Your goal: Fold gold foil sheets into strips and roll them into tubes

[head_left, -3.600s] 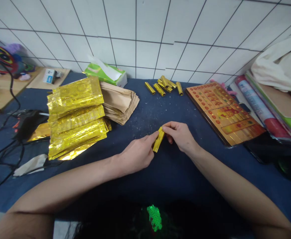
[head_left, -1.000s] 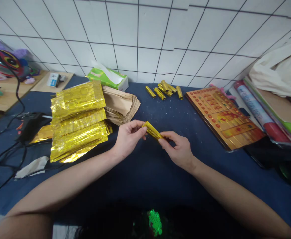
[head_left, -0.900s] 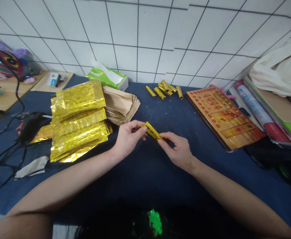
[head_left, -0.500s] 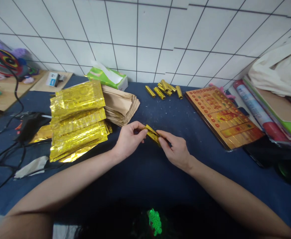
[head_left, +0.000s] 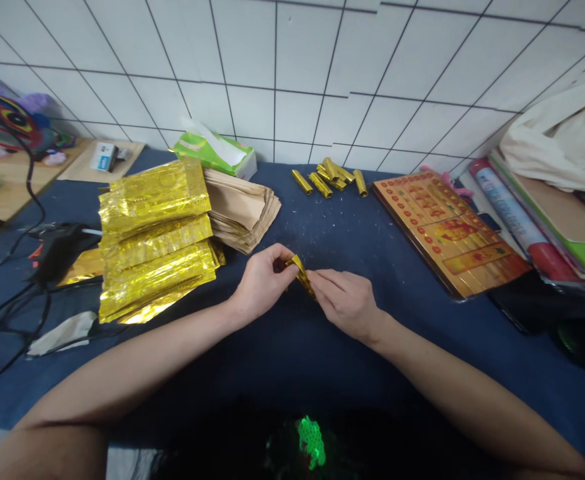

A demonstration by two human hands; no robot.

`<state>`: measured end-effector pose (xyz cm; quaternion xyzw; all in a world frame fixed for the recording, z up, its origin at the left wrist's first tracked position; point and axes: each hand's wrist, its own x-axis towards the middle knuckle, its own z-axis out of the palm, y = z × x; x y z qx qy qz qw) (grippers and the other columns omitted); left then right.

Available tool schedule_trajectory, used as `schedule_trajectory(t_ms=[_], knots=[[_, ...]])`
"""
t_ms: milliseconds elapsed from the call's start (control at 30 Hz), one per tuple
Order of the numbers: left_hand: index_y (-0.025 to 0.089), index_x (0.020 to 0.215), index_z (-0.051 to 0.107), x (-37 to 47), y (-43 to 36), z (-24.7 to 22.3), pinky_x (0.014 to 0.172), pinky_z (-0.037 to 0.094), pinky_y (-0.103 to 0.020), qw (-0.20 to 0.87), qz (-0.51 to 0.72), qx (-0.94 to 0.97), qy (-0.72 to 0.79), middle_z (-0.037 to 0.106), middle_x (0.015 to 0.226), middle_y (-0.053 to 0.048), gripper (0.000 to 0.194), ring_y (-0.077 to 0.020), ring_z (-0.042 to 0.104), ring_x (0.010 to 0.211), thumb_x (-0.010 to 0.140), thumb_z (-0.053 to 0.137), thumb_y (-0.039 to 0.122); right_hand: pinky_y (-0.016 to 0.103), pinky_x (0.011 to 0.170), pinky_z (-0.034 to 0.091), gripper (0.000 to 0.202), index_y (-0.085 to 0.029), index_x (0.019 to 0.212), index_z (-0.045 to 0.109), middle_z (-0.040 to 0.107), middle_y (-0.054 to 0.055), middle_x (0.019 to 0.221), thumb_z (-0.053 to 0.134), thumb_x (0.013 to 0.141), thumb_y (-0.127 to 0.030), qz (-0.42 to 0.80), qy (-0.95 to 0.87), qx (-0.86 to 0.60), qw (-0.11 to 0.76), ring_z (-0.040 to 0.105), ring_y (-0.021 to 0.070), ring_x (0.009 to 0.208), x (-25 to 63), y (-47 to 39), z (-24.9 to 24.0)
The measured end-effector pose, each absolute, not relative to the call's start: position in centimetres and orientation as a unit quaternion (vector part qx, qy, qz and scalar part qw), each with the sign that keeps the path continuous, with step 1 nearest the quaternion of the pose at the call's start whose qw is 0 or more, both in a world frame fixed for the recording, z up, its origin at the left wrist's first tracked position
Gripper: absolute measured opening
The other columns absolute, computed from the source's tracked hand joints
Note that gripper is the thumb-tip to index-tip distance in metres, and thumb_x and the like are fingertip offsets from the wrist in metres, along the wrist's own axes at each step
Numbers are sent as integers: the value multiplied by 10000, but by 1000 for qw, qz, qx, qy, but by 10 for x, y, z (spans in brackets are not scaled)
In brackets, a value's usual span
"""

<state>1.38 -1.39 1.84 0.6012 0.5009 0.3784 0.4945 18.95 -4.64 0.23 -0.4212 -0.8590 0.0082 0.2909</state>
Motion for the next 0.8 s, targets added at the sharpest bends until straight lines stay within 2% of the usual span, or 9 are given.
schedule_trajectory(t_ms=[100, 233, 367, 433, 500, 567, 700, 800], knots=[[144, 695, 559, 14, -14, 18, 408, 419, -174, 509, 376, 594, 497, 545, 603, 27, 64, -64, 487, 457, 693, 586, 202, 292, 644, 504, 275, -188, 1086, 608, 696, 74, 937, 457, 857, -191, 50, -849, -427, 308, 651, 164, 739, 188, -47, 0], [133, 637, 541, 14, -13, 17, 386, 418, -170, 521, 404, 578, 481, 579, 768, -4, 108, -34, 482, 438, 665, 613, 207, 307, 674, 527, 345, -199, 1175, 532, 688, 68, 934, 503, 842, -281, 173, -788, -482, 341, 649, 157, 706, 185, -47, -3], [130, 605, 508, 14, -12, 18, 371, 413, -163, 534, 438, 547, 474, 584, 847, -19, 154, -15, 474, 427, 647, 630, 214, 314, 648, 525, 326, -210, 1114, 564, 674, 48, 898, 552, 808, -322, 295, -719, -527, 344, 636, 158, 693, 182, -46, 0], [140, 621, 491, 15, -12, 19, 368, 408, -161, 544, 440, 534, 475, 592, 763, -6, 152, -26, 476, 420, 653, 624, 207, 297, 629, 512, 258, -209, 1053, 596, 661, 38, 865, 520, 831, -317, 333, -699, -529, 347, 622, 149, 688, 181, -45, 3], [153, 643, 477, 15, -12, 19, 371, 400, -156, 551, 433, 530, 478, 556, 601, 31, 148, -39, 472, 401, 669, 614, 202, 279, 609, 493, 223, -207, 1005, 617, 639, 28, 816, 490, 851, -306, 338, -699, -521, 354, 601, 137, 669, 181, -45, 6], [162, 700, 477, 14, -12, 18, 366, 387, -151, 554, 436, 527, 475, 505, 525, 67, 139, -45, 470, 385, 674, 611, 191, 270, 603, 474, 207, -202, 984, 628, 612, 20, 769, 490, 853, -284, 317, -712, -513, 360, 573, 128, 648, 181, -45, 9], [169, 913, 550, 14, -12, 18, 370, 388, -145, 565, 433, 542, 446, 579, 693, 39, 235, -38, 507, 418, 681, 581, 150, 265, 610, 459, 201, -196, 984, 630, 585, 16, 744, 485, 853, -246, 273, -742, -491, 367, 544, 121, 630, 181, -45, 9], [142, 811, 622, 13, -11, 19, 384, 393, -145, 573, 406, 554, 447, 579, 613, 26, 138, -38, 500, 410, 693, 550, 149, 272, 612, 472, 239, -200, 1047, 608, 596, 26, 770, 468, 861, -257, 247, -753, -483, 373, 551, 126, 627, 182, -45, 6]])
